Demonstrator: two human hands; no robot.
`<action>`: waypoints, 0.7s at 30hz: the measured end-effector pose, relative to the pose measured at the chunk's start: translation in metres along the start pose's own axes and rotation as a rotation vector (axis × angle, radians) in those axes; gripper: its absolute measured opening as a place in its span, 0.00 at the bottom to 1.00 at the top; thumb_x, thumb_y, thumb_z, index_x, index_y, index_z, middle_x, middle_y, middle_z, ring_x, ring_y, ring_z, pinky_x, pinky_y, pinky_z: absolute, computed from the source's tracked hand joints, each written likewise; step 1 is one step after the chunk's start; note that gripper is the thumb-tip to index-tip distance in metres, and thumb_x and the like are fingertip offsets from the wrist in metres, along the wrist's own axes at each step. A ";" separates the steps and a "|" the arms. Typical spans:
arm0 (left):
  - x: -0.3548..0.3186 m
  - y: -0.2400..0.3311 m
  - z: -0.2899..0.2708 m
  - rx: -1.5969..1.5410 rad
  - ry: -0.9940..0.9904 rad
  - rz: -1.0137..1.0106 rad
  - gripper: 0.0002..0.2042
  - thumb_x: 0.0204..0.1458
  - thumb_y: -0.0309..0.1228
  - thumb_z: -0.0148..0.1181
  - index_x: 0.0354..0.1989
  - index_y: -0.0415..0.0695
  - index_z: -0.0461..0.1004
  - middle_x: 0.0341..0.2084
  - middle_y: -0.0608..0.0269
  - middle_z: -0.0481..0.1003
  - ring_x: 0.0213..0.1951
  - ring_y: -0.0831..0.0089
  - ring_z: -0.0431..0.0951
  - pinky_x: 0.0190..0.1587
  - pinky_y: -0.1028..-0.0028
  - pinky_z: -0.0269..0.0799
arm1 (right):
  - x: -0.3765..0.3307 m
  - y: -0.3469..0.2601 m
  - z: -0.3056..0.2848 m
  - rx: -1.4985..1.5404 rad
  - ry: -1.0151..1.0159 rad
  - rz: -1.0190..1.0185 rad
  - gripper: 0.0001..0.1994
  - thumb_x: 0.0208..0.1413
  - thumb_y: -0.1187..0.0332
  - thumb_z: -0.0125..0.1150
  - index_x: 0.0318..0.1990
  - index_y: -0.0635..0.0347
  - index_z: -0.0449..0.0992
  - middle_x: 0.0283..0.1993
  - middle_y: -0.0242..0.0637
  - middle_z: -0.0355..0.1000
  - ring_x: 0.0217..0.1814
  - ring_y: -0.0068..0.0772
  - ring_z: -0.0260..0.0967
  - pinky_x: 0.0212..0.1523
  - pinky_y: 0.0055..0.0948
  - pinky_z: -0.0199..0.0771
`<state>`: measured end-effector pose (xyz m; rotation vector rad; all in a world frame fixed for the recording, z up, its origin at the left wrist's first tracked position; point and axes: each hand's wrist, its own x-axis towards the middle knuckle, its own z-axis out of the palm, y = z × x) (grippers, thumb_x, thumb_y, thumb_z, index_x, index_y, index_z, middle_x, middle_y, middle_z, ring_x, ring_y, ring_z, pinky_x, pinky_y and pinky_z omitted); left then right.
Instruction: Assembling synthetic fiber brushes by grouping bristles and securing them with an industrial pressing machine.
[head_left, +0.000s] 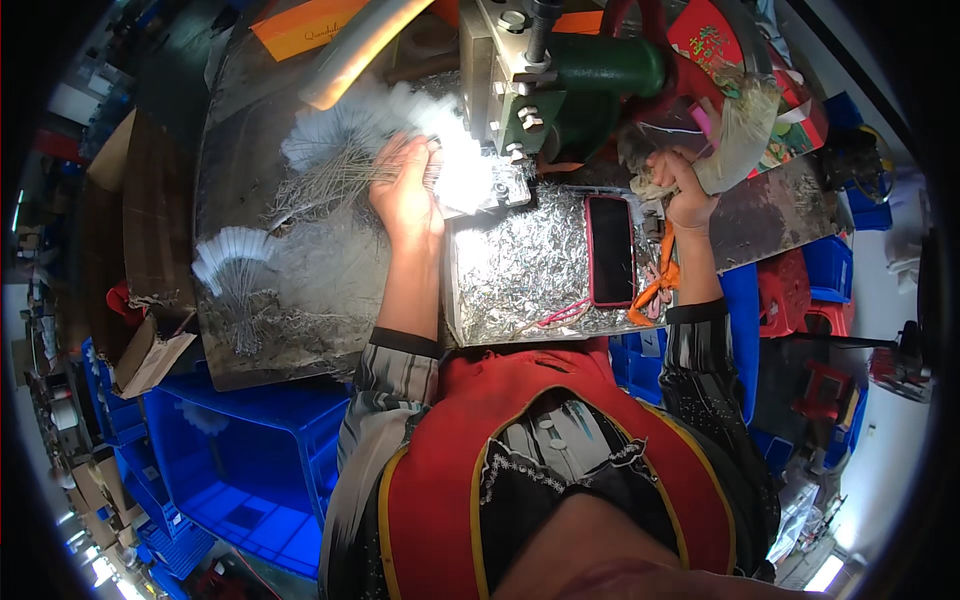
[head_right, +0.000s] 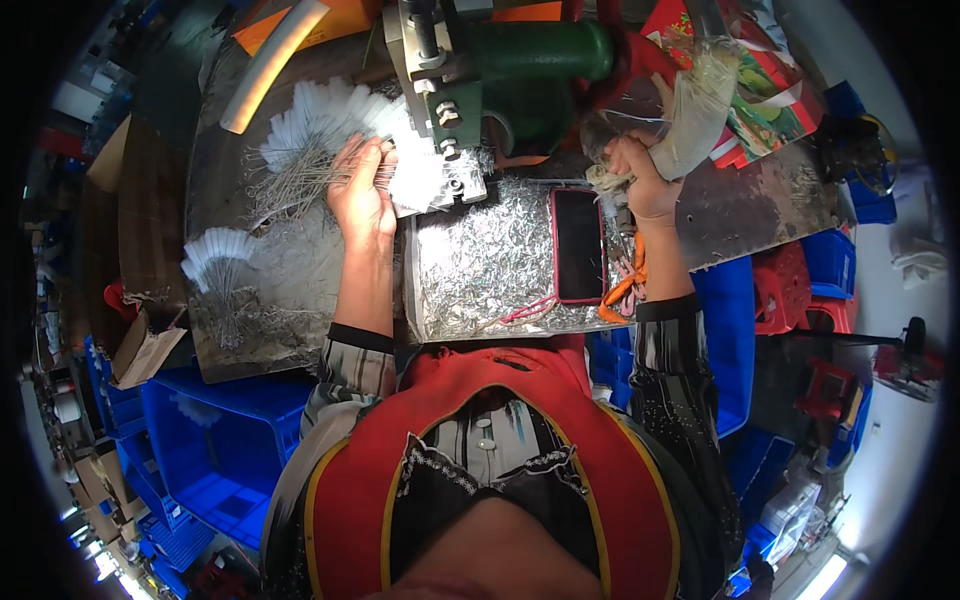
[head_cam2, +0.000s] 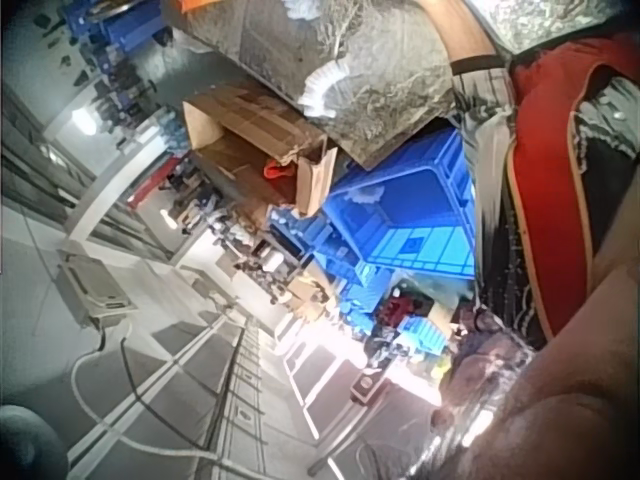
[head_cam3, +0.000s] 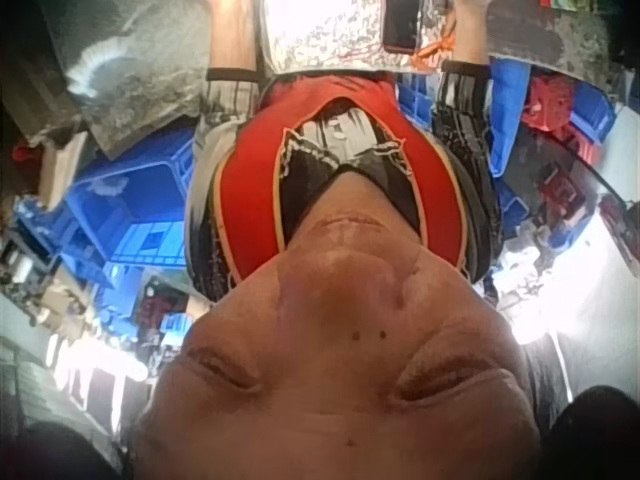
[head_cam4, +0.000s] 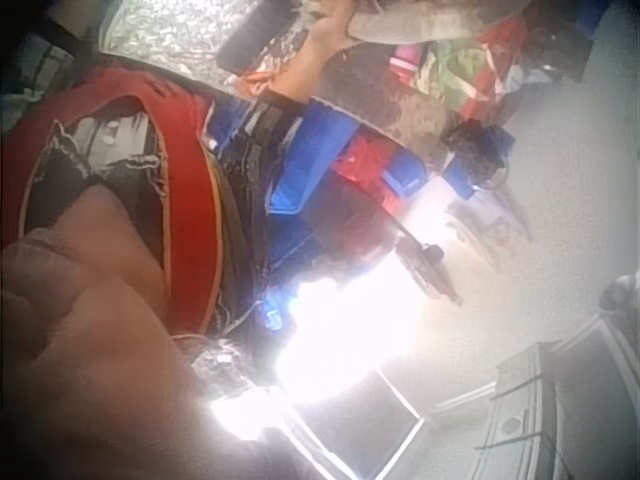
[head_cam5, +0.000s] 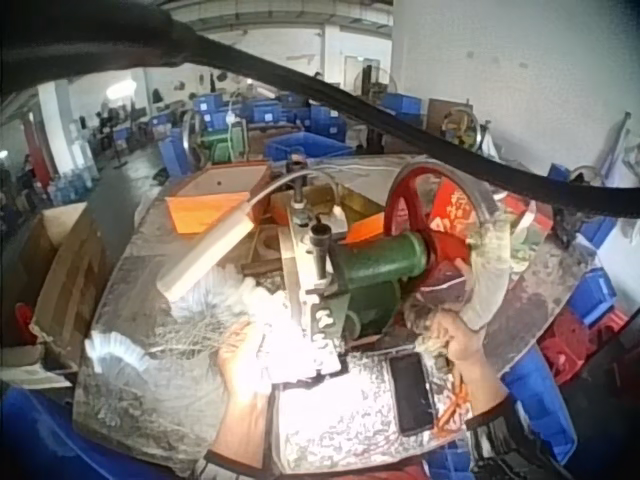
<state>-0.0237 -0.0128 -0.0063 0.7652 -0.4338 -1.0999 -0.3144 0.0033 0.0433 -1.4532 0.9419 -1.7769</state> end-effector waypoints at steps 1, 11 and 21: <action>-0.002 -0.002 0.003 -0.042 -0.007 -0.030 0.16 0.44 0.18 0.56 0.43 0.32 0.62 0.31 0.53 0.71 0.30 0.69 0.74 0.34 0.74 0.74 | -0.004 0.001 -0.006 0.035 0.070 0.010 0.02 0.43 0.79 0.50 0.23 0.69 0.68 0.13 0.34 0.58 0.14 0.28 0.57 0.25 0.30 0.65; 0.001 -0.003 -0.003 -0.075 0.056 -0.001 0.18 0.45 0.17 0.54 0.46 0.30 0.60 0.35 0.50 0.69 0.34 0.66 0.73 0.37 0.72 0.74 | 0.027 -0.069 0.003 -0.087 0.077 0.409 0.14 0.43 0.73 0.51 0.09 0.59 0.59 0.11 0.33 0.54 0.15 0.29 0.56 0.25 0.28 0.61; -0.003 0.000 0.003 0.069 0.013 -0.006 0.19 0.42 0.19 0.57 0.45 0.31 0.63 0.34 0.52 0.70 0.33 0.69 0.72 0.38 0.75 0.71 | -0.006 0.004 -0.006 0.067 0.123 0.031 0.06 0.42 0.81 0.52 0.30 0.71 0.67 0.14 0.37 0.61 0.15 0.28 0.60 0.26 0.31 0.68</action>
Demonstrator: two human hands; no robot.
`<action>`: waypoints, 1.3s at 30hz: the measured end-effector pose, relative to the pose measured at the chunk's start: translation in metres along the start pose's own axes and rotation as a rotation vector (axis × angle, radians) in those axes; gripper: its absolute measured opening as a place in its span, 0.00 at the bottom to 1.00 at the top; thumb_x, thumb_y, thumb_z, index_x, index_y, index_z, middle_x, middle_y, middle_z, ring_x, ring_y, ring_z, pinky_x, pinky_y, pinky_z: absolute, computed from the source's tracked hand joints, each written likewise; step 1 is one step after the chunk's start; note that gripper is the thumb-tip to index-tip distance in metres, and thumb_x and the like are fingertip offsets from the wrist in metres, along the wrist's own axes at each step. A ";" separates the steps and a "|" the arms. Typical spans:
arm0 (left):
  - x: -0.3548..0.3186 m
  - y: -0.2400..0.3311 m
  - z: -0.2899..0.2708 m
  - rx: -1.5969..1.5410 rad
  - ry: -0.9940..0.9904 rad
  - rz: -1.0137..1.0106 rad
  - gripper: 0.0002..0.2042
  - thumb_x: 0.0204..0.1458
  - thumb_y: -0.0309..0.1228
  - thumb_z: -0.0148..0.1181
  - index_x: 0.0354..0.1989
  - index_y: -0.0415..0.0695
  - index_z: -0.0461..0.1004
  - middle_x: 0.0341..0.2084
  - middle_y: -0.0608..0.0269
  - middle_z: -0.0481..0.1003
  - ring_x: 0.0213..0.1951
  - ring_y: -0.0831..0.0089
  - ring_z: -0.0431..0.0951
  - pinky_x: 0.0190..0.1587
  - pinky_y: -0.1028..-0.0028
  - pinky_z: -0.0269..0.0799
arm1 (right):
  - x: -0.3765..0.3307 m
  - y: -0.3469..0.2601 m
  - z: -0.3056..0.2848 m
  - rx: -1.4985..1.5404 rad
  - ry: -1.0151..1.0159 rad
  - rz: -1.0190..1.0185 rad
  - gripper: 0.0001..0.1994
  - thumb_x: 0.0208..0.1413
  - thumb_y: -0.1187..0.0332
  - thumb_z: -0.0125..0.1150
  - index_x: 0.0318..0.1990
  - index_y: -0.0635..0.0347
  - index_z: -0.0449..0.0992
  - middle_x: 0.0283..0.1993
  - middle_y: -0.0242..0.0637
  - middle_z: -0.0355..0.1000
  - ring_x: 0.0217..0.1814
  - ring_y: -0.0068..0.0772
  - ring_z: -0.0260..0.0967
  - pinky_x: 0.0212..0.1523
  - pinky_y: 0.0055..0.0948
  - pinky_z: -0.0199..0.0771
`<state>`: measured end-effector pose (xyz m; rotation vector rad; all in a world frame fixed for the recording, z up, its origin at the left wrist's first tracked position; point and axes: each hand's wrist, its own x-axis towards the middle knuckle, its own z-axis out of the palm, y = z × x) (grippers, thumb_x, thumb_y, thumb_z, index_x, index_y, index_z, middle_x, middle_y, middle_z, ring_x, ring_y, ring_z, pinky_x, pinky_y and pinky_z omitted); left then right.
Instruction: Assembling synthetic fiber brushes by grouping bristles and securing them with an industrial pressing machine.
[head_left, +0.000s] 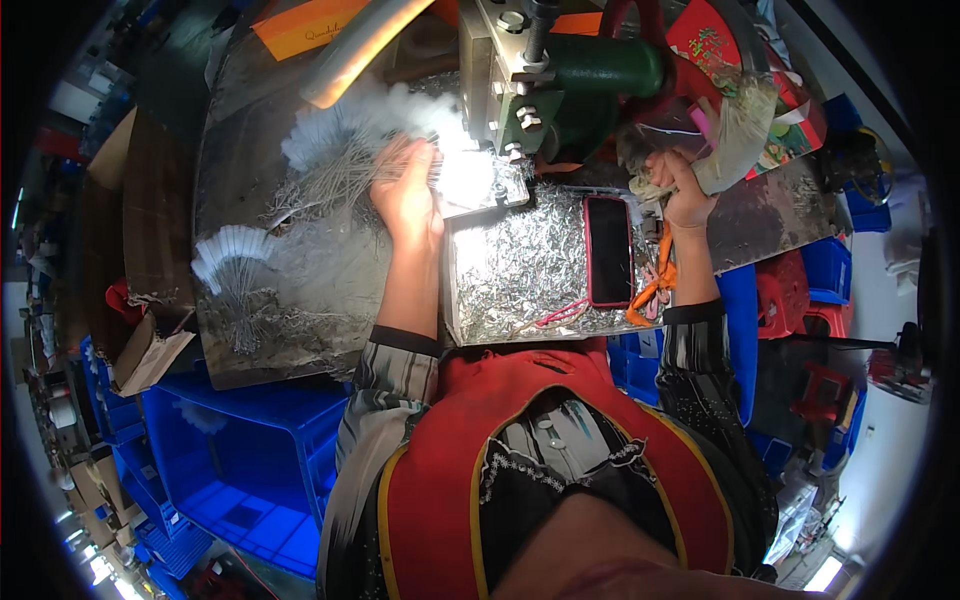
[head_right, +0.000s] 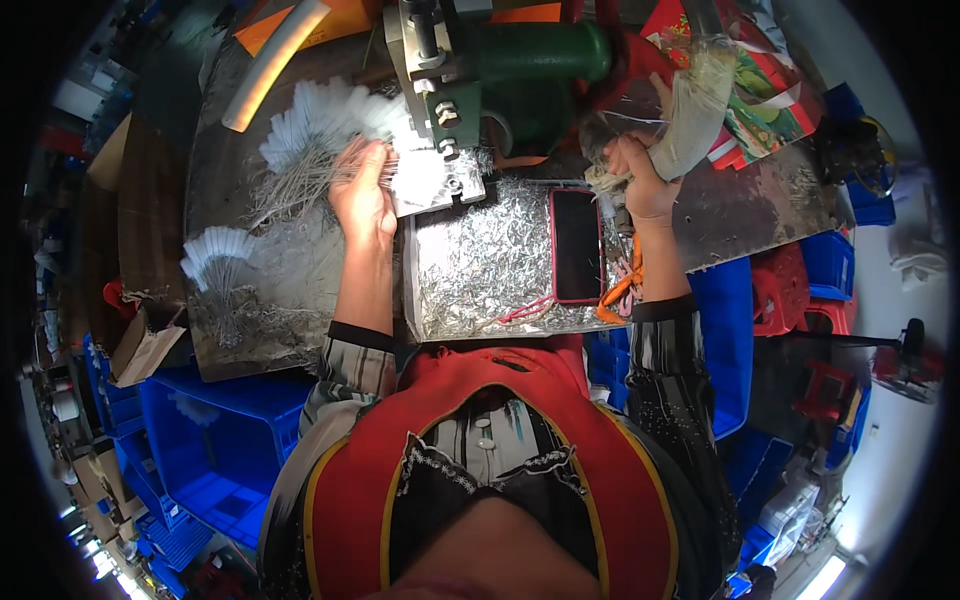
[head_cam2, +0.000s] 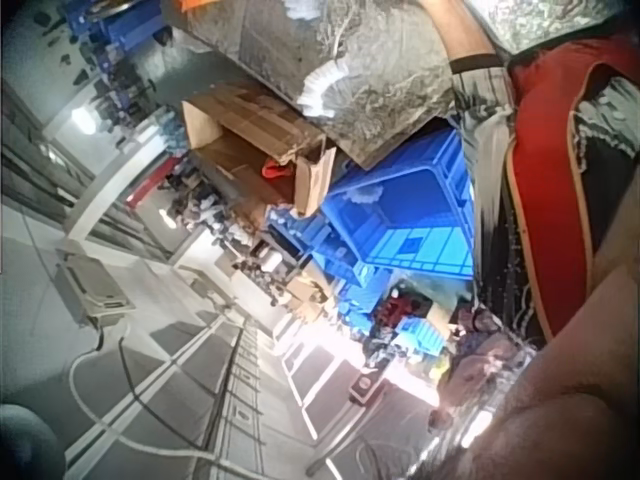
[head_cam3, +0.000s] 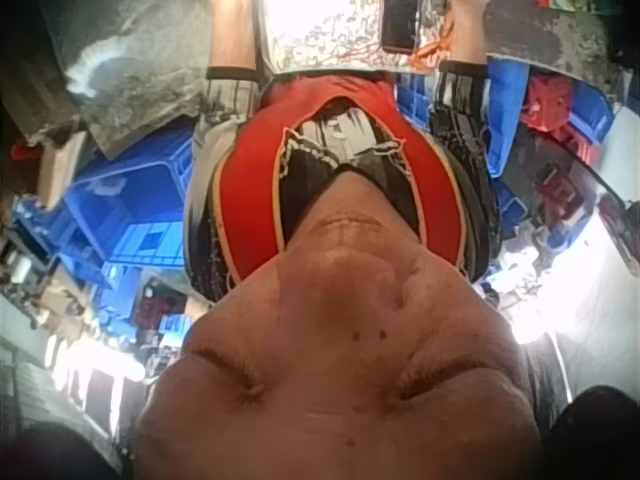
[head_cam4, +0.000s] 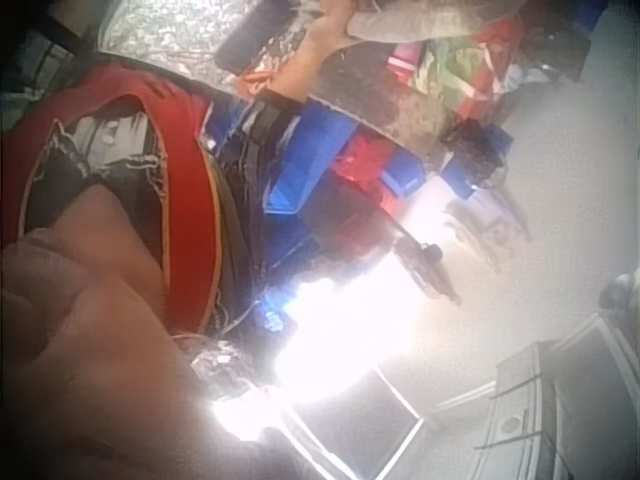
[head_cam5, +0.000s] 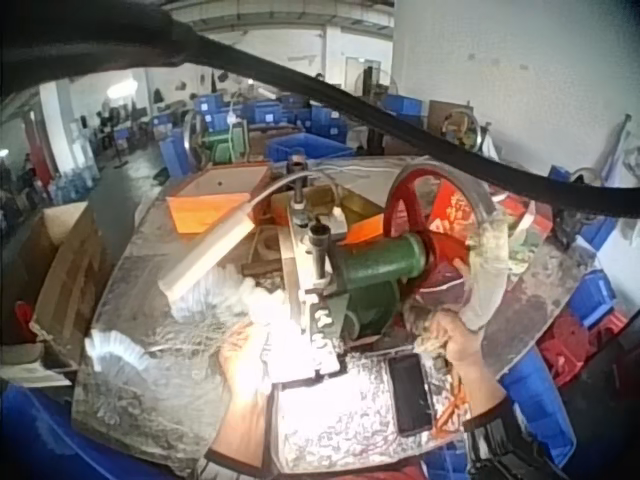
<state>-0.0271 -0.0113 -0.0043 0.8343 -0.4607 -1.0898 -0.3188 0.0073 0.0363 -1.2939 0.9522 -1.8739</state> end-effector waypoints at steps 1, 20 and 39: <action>-0.002 0.002 0.003 0.136 -0.025 -0.022 0.18 0.41 0.19 0.58 0.44 0.32 0.65 0.33 0.54 0.71 0.33 0.71 0.72 0.36 0.76 0.70 | 0.000 0.002 -0.003 0.024 0.003 -0.021 0.07 0.41 0.81 0.52 0.31 0.71 0.66 0.14 0.37 0.61 0.15 0.29 0.60 0.27 0.32 0.68; -0.005 0.009 -0.010 0.010 -0.057 -0.110 0.11 0.43 0.18 0.55 0.37 0.33 0.68 0.27 0.56 0.73 0.26 0.71 0.74 0.27 0.76 0.73 | 0.017 -0.057 0.022 -0.184 -0.017 0.266 0.13 0.43 0.76 0.49 0.10 0.60 0.59 0.11 0.35 0.55 0.15 0.29 0.56 0.27 0.29 0.62; -0.001 0.000 -0.001 0.020 0.080 -0.008 0.10 0.42 0.20 0.56 0.34 0.32 0.69 0.23 0.56 0.73 0.20 0.73 0.73 0.21 0.79 0.70 | 0.026 -0.066 0.015 -0.140 -0.020 0.343 0.06 0.41 0.76 0.52 0.16 0.69 0.68 0.12 0.37 0.60 0.15 0.31 0.60 0.23 0.28 0.63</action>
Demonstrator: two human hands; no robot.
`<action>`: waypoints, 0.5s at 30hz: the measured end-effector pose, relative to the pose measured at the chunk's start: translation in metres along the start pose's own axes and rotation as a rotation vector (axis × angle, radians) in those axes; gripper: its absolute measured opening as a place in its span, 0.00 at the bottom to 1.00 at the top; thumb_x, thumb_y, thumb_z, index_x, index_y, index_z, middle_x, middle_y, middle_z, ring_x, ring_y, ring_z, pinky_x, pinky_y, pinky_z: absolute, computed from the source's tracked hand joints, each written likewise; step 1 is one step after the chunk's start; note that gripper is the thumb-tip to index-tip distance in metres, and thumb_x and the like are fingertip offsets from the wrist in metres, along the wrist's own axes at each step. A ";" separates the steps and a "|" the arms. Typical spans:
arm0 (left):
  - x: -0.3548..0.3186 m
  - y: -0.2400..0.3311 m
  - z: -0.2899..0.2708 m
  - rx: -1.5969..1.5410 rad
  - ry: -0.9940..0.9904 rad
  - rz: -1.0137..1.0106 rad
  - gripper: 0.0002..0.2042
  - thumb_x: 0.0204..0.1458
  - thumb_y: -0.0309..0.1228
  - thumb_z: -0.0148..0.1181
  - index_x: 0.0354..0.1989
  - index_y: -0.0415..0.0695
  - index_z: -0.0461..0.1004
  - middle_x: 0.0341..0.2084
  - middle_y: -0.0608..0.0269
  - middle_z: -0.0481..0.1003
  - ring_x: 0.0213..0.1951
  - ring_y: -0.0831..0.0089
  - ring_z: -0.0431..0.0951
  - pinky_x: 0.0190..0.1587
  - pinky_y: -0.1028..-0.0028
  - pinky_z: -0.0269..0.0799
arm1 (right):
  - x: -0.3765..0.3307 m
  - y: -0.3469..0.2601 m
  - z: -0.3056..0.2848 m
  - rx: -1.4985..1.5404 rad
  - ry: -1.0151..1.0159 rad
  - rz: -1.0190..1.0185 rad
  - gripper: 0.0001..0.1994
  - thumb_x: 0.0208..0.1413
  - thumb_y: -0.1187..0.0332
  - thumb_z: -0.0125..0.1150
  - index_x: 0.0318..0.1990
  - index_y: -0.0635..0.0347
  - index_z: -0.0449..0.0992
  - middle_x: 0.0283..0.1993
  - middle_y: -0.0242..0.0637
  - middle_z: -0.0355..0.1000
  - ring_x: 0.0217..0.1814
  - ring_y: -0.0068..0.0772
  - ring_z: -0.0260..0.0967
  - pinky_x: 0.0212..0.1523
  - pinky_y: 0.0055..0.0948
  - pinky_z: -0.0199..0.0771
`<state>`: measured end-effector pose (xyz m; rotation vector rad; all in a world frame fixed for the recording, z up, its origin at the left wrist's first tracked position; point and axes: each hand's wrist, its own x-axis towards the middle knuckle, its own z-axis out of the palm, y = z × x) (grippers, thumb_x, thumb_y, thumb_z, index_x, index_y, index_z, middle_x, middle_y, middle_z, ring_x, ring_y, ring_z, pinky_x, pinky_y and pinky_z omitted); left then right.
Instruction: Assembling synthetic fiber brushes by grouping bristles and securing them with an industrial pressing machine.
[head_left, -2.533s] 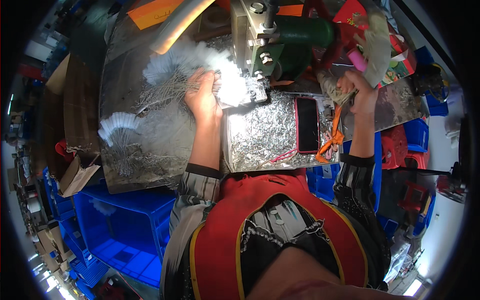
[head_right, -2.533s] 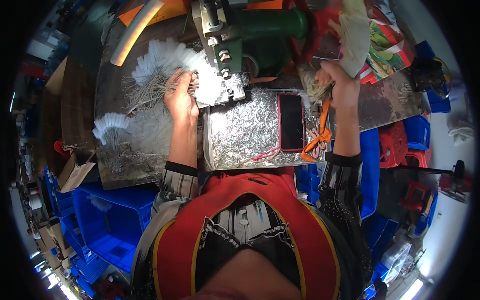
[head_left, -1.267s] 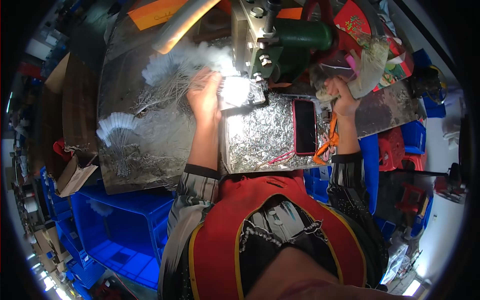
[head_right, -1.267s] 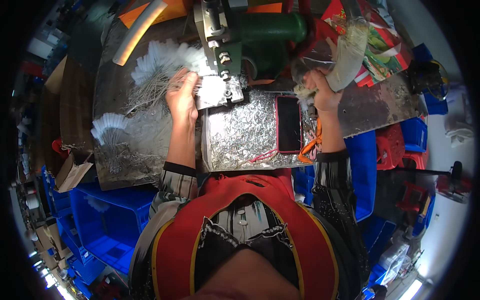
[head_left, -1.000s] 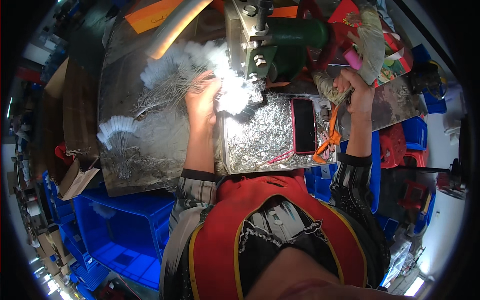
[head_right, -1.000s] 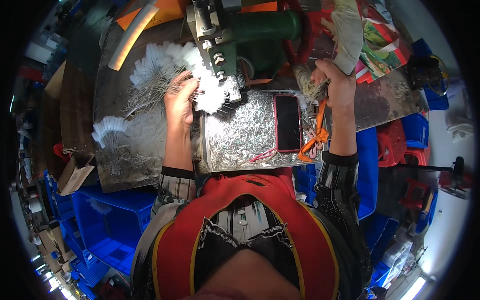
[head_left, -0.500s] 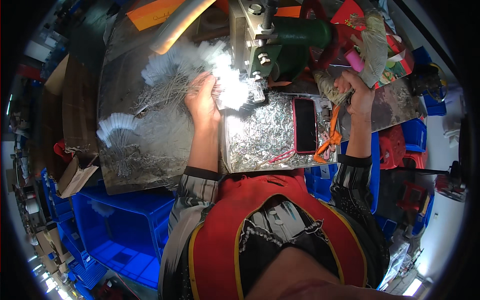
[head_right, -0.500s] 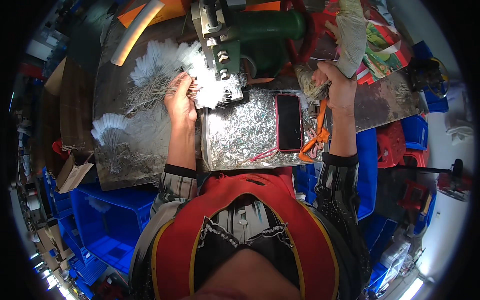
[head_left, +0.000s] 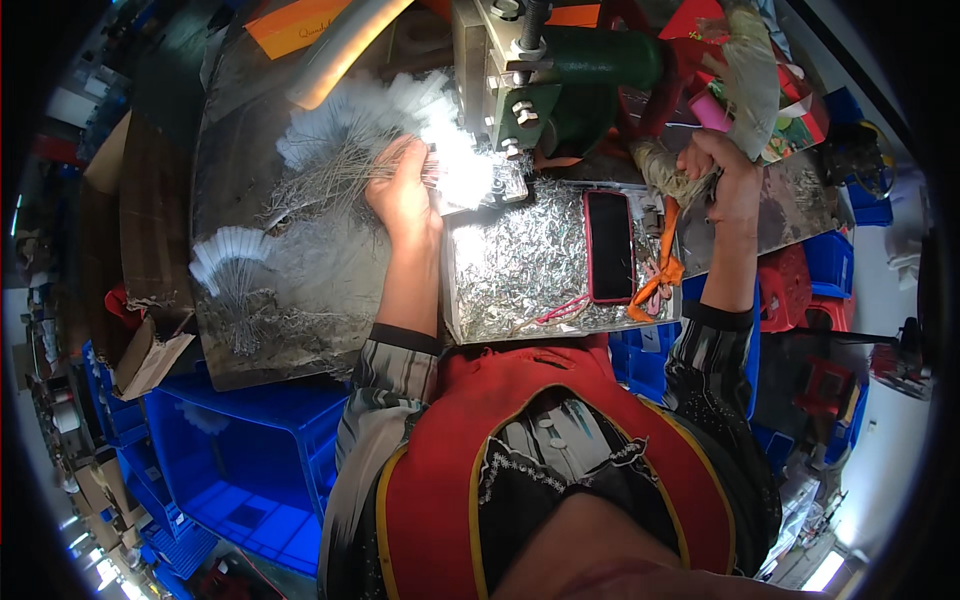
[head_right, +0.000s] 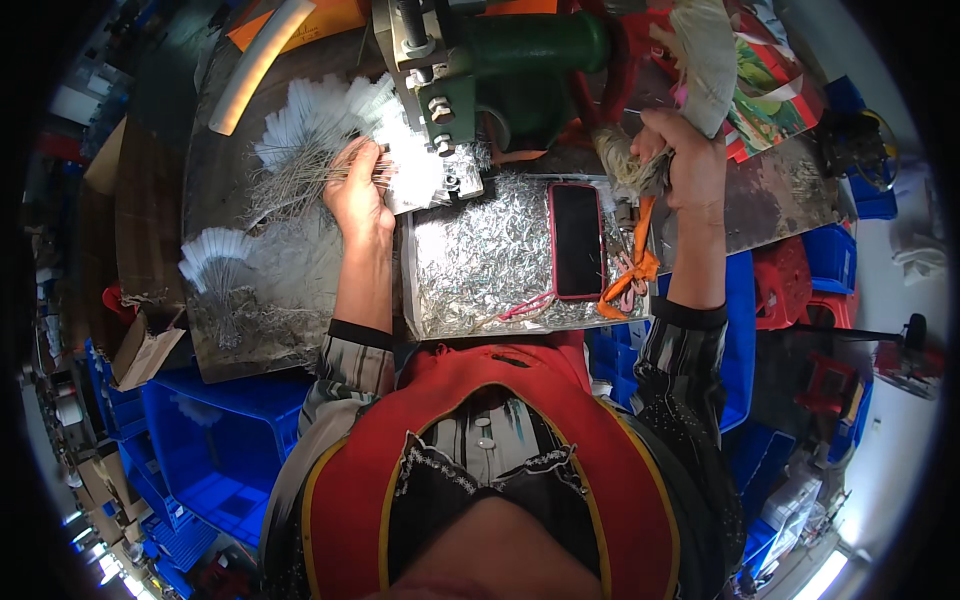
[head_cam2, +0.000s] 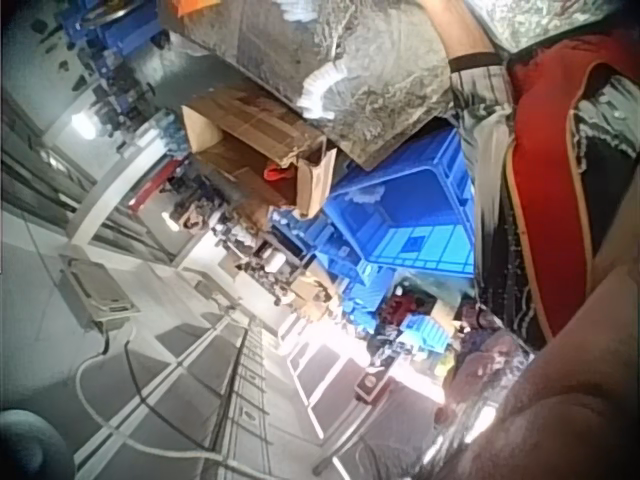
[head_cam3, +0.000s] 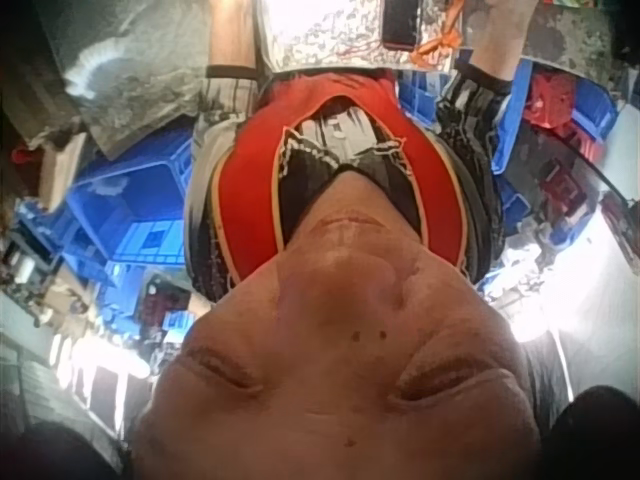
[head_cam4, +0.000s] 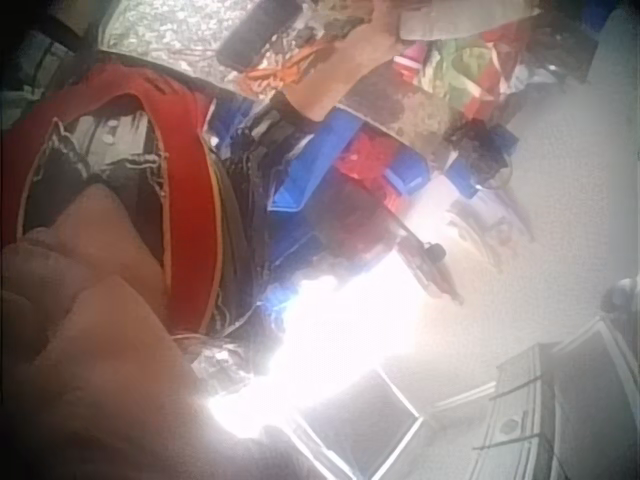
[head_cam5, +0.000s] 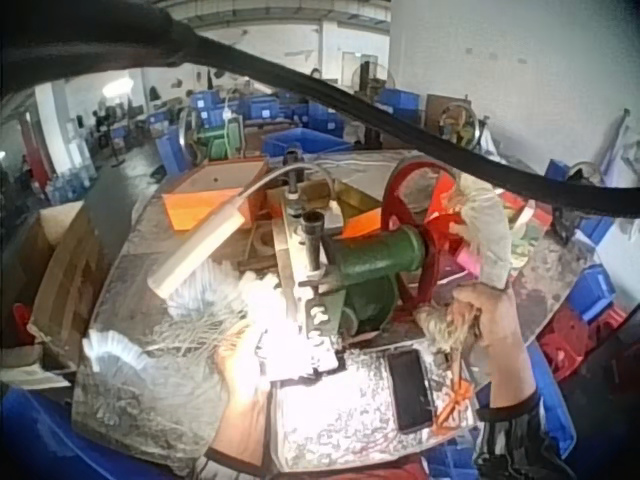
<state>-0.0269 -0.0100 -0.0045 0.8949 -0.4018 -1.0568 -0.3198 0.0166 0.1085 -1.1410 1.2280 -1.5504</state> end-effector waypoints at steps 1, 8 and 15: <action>0.000 0.000 -0.001 0.007 0.005 0.021 0.10 0.42 0.20 0.57 0.34 0.32 0.69 0.23 0.56 0.73 0.20 0.73 0.73 0.21 0.79 0.70 | 0.001 0.000 -0.001 0.000 0.001 0.002 0.06 0.41 0.76 0.52 0.16 0.69 0.68 0.12 0.37 0.60 0.15 0.31 0.60 0.23 0.28 0.63; -0.001 0.001 0.001 0.002 0.005 -0.008 0.10 0.42 0.20 0.57 0.34 0.32 0.69 0.23 0.57 0.72 0.22 0.73 0.73 0.23 0.78 0.71 | -0.003 0.055 0.001 0.050 0.003 -0.231 0.04 0.40 0.77 0.53 0.19 0.69 0.68 0.13 0.37 0.61 0.15 0.30 0.60 0.24 0.28 0.64; 0.002 0.003 -0.008 -0.041 -0.070 -0.076 0.11 0.43 0.19 0.56 0.37 0.34 0.68 0.26 0.55 0.73 0.25 0.72 0.74 0.27 0.78 0.72 | -0.002 0.022 0.003 0.045 -0.003 -0.098 0.08 0.42 0.75 0.52 0.15 0.65 0.64 0.12 0.37 0.59 0.15 0.30 0.58 0.25 0.28 0.63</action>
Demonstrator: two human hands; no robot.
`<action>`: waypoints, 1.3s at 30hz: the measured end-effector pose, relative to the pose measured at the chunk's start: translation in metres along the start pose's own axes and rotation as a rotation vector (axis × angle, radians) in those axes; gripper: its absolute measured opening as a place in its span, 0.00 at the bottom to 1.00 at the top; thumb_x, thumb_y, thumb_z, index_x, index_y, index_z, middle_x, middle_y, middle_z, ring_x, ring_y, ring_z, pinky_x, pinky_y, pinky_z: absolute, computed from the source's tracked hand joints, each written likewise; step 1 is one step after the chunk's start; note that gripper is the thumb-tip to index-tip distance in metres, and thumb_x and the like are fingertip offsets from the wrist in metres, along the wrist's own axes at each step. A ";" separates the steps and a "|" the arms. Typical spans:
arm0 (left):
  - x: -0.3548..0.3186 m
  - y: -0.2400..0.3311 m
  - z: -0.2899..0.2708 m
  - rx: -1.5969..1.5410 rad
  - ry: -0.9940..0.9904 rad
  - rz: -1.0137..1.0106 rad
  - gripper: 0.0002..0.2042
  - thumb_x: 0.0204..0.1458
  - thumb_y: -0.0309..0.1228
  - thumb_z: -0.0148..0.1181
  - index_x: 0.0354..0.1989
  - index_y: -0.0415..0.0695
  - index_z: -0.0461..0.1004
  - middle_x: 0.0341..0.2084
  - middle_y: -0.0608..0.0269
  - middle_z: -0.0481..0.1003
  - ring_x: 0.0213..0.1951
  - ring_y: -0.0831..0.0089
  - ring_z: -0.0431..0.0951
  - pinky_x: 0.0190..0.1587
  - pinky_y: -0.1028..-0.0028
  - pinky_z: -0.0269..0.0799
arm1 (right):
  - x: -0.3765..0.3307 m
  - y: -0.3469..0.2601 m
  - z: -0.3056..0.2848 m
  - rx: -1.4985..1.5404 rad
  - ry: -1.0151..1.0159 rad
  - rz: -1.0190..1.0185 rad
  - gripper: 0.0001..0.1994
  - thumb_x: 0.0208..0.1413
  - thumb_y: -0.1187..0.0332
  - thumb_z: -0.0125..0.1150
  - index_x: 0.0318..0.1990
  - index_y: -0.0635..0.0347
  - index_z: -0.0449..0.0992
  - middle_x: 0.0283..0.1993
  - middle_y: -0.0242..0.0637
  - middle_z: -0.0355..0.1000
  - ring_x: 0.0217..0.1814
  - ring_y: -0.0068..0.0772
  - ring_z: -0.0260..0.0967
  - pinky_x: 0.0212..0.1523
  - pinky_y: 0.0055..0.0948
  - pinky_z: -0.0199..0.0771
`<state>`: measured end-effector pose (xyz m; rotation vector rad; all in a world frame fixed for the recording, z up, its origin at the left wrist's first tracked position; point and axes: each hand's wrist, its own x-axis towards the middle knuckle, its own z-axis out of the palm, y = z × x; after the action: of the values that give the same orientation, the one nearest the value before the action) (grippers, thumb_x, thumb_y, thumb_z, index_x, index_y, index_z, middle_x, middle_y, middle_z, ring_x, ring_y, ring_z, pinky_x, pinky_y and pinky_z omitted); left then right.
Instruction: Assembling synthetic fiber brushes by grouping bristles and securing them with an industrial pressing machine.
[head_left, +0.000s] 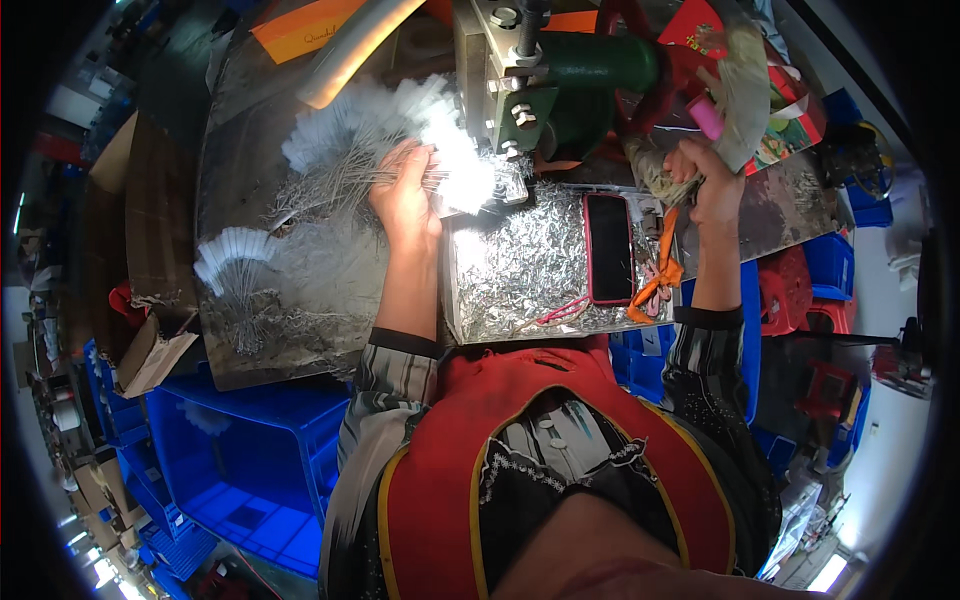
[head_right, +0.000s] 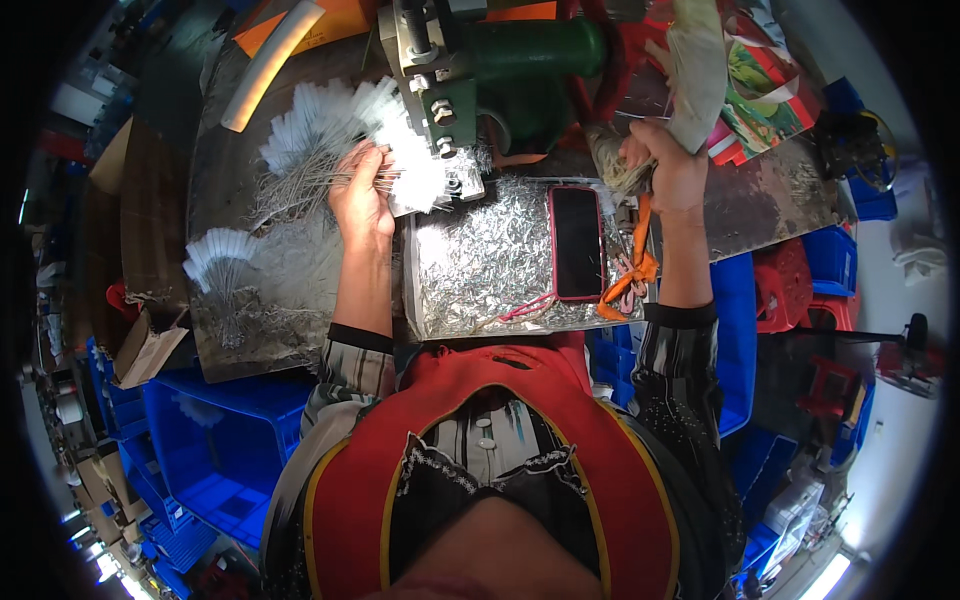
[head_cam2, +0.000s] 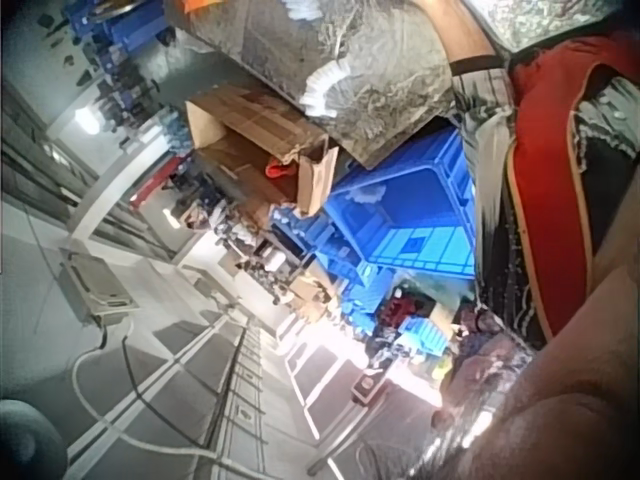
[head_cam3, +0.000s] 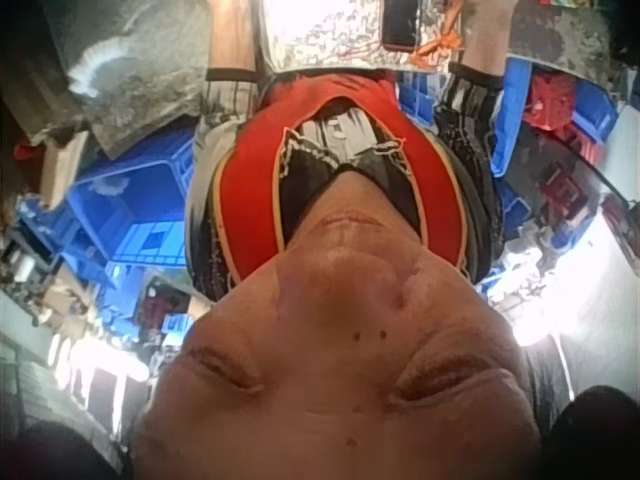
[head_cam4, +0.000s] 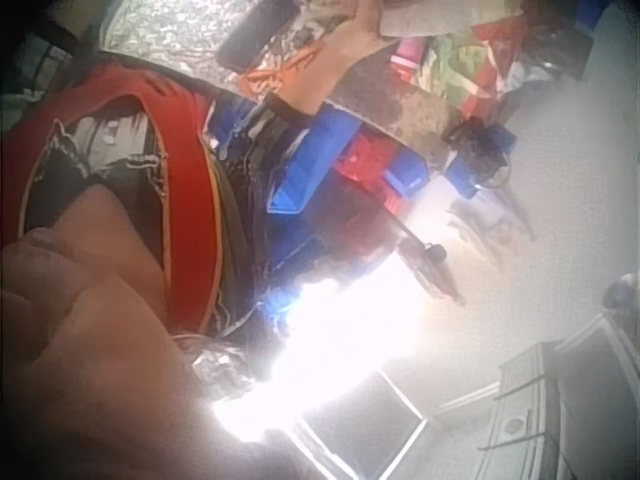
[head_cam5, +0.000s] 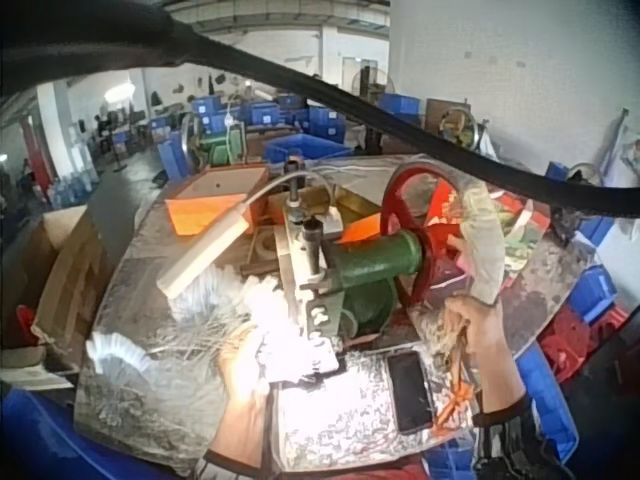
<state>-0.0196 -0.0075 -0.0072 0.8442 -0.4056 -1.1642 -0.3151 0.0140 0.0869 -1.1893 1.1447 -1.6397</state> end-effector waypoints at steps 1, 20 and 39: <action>0.001 0.001 -0.003 -0.035 0.020 -0.004 0.11 0.44 0.19 0.56 0.37 0.34 0.68 0.27 0.55 0.74 0.26 0.71 0.74 0.27 0.78 0.73 | 0.001 -0.011 0.007 -0.070 -0.022 0.051 0.13 0.42 0.74 0.50 0.10 0.61 0.60 0.11 0.36 0.56 0.15 0.31 0.56 0.27 0.29 0.62; 0.000 0.001 0.004 0.019 0.028 -0.012 0.12 0.44 0.19 0.56 0.39 0.33 0.67 0.29 0.54 0.73 0.28 0.70 0.74 0.31 0.77 0.73 | -0.002 -0.012 0.006 -0.053 0.001 -0.015 0.14 0.43 0.73 0.50 0.10 0.59 0.58 0.11 0.34 0.55 0.15 0.29 0.56 0.26 0.28 0.61; -0.001 0.000 0.003 0.010 0.016 -0.004 0.09 0.43 0.19 0.56 0.34 0.32 0.68 0.25 0.54 0.73 0.24 0.71 0.74 0.26 0.77 0.72 | 0.000 -0.020 0.003 -0.075 0.051 0.080 0.13 0.42 0.75 0.50 0.09 0.61 0.60 0.10 0.35 0.55 0.14 0.30 0.56 0.25 0.28 0.62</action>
<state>-0.0218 -0.0079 -0.0058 0.8627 -0.3965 -1.1593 -0.3140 0.0185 0.1062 -1.1399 1.2794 -1.5866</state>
